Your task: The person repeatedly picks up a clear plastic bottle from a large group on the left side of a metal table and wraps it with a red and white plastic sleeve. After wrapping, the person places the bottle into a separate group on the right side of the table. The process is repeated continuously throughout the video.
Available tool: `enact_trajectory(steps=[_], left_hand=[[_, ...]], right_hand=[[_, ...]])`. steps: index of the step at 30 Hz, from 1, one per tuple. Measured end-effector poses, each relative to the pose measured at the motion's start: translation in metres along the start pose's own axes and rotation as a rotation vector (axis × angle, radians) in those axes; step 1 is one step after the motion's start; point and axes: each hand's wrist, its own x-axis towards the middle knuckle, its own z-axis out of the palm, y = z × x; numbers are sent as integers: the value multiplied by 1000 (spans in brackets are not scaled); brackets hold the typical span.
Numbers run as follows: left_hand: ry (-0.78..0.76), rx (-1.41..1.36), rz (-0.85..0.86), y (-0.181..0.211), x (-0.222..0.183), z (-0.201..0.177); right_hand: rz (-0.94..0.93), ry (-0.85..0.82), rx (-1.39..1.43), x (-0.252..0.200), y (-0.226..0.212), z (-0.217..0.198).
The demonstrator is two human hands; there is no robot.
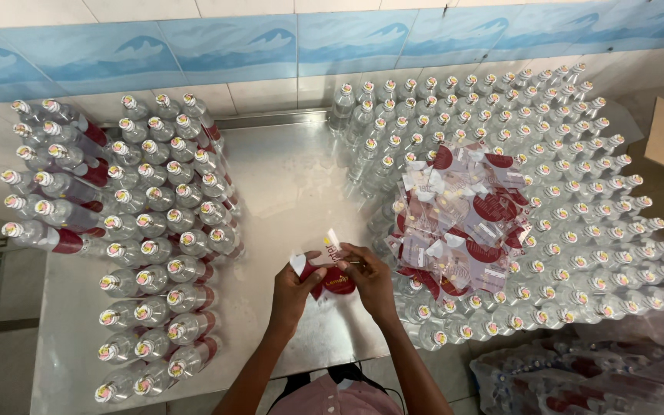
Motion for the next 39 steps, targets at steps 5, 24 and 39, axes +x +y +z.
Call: enact_trajectory(steps=[5, 24, 39], left_hand=[[163, 39, 38, 18, 5, -8], [128, 432, 328, -17, 48, -32], [-14, 386, 256, -35, 31, -43]], right_hand=[[-151, 20, -235, 0, -19, 9], [32, -165, -50, 36, 42, 45], [40, -210, -155, 22, 61, 27]])
